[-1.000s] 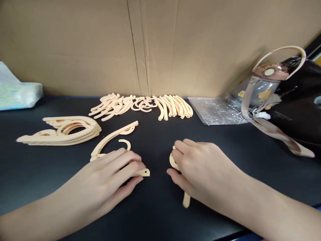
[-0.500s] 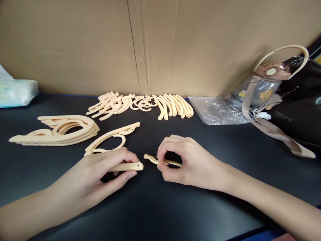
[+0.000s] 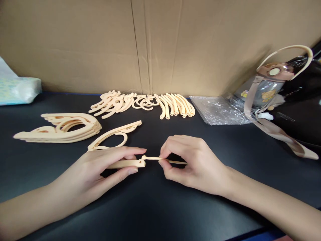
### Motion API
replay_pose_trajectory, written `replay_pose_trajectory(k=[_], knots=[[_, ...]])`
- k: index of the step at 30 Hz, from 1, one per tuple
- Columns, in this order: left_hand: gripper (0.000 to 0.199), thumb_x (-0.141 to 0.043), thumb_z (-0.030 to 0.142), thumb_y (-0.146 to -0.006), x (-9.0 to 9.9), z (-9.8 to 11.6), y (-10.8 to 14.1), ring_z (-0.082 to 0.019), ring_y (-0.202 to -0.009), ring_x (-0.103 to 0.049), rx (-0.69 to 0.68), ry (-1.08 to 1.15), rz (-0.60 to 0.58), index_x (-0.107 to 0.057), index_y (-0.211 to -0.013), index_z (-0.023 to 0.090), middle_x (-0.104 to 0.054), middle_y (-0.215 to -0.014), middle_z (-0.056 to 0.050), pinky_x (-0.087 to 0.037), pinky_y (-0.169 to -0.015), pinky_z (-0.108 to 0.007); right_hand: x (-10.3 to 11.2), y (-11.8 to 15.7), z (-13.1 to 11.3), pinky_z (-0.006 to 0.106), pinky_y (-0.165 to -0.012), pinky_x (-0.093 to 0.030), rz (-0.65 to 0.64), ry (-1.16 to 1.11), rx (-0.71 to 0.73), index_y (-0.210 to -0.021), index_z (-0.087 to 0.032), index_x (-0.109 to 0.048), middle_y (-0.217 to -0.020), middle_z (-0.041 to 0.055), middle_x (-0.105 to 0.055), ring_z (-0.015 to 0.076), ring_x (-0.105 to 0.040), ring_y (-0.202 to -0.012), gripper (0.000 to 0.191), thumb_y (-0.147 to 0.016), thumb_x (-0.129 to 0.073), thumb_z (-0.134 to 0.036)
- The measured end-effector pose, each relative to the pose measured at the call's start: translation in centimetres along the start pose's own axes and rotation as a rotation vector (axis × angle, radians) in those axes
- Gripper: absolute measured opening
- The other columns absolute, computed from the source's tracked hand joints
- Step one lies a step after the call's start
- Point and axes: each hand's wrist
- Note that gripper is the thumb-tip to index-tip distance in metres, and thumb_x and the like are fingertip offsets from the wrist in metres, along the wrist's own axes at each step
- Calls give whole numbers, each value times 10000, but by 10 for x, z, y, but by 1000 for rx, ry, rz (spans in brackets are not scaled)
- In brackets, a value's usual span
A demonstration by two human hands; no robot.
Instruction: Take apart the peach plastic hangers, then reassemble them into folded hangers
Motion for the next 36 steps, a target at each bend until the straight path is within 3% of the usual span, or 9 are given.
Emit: replay_pose_trajectory(k=[6, 9, 23, 36], knots=[[258, -543, 216, -980, -1, -1, -1, -109, -907, -712, -32, -4, 5, -602, -1228, 253, -746, -1034, 23, -523, -825, -192, -2, 0, 5, 302, -835, -527, -45, -15, 217, -933, -188, -606, -878, 30, -737, 127, -664, -773, 120, -891, -599, -76], [236, -535, 204, -984, -1, -1, -1, -102, -899, -711, -44, 36, -6, -598, -1209, 241, -738, -1037, 20, -522, -806, -180, -2, 1, 6, 323, -896, -527, -74, 11, 258, -956, -184, -603, -907, 41, -739, 125, -662, -808, 126, -906, -585, -69], [229, -493, 181, -999, -2, 2, 2, -109, -919, -701, -80, 24, -36, -578, -1208, 218, -728, -1054, 5, -530, -790, -184, 4, 0, 0, 355, -938, -509, -166, -64, 213, -931, -192, -598, -884, 23, -742, 106, -640, -736, 136, -915, -565, -61], [205, -468, 167, -1012, -2, 2, 3, -112, -860, -681, -128, 19, -28, -574, -1185, 195, -706, -988, -6, -507, -746, -196, 3, 1, 0, 332, -947, -495, -156, -204, 134, -850, -189, -589, -878, 7, -752, 105, -672, -759, 167, -845, -630, -27]])
Point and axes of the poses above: each hand's wrist, its own y-axis away from the middle knuckle, its own x-axis out of the back of the hand, z = x × y
